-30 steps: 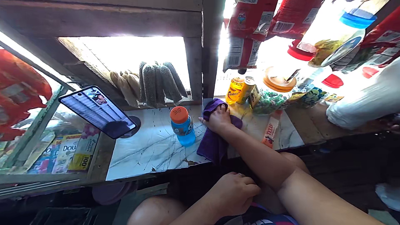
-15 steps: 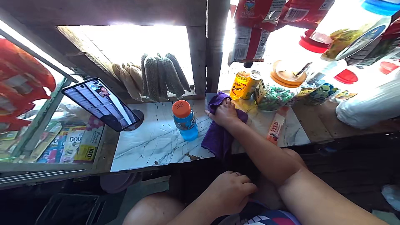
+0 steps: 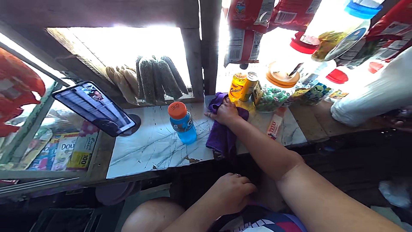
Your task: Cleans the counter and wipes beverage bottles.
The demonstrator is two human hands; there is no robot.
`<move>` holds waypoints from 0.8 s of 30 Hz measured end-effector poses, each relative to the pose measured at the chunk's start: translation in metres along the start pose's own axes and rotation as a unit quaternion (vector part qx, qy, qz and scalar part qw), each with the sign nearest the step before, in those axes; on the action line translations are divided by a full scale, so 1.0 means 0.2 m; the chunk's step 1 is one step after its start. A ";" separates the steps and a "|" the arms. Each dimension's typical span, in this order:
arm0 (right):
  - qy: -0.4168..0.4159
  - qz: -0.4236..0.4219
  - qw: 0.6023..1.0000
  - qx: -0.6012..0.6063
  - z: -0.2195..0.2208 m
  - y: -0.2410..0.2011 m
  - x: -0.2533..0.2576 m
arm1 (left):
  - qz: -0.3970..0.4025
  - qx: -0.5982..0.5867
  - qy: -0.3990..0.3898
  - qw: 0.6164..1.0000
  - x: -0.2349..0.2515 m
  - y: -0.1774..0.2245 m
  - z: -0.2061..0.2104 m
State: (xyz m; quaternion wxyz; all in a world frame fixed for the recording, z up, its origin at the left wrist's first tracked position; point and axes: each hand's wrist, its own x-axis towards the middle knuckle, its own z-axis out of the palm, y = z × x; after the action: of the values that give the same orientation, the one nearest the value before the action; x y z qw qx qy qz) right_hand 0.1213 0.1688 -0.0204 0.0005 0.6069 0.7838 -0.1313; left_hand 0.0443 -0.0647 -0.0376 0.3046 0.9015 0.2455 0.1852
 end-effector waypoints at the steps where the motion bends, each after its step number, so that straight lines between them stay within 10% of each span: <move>1: 0.000 0.002 1.000 -0.006 0.00 -0.01 0.00 | 0.000 0.001 0.002 1.000 0.01 -0.01 0.00; 16: -0.028 -0.100 0.995 0.004 0.12 0.06 -0.52 | 0.001 -0.006 -0.036 0.999 0.07 0.01 0.02; 24: -0.061 -0.139 0.988 -0.011 0.09 -0.13 -0.38 | 0.004 -0.004 -0.029 1.000 0.05 0.02 0.02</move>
State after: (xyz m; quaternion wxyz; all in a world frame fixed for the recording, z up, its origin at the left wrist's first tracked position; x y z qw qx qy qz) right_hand 0.1143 0.0870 -0.0207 0.0368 0.4829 0.8604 -0.1585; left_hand 0.0567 -0.0639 -0.0363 0.3148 0.9060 0.2321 0.1615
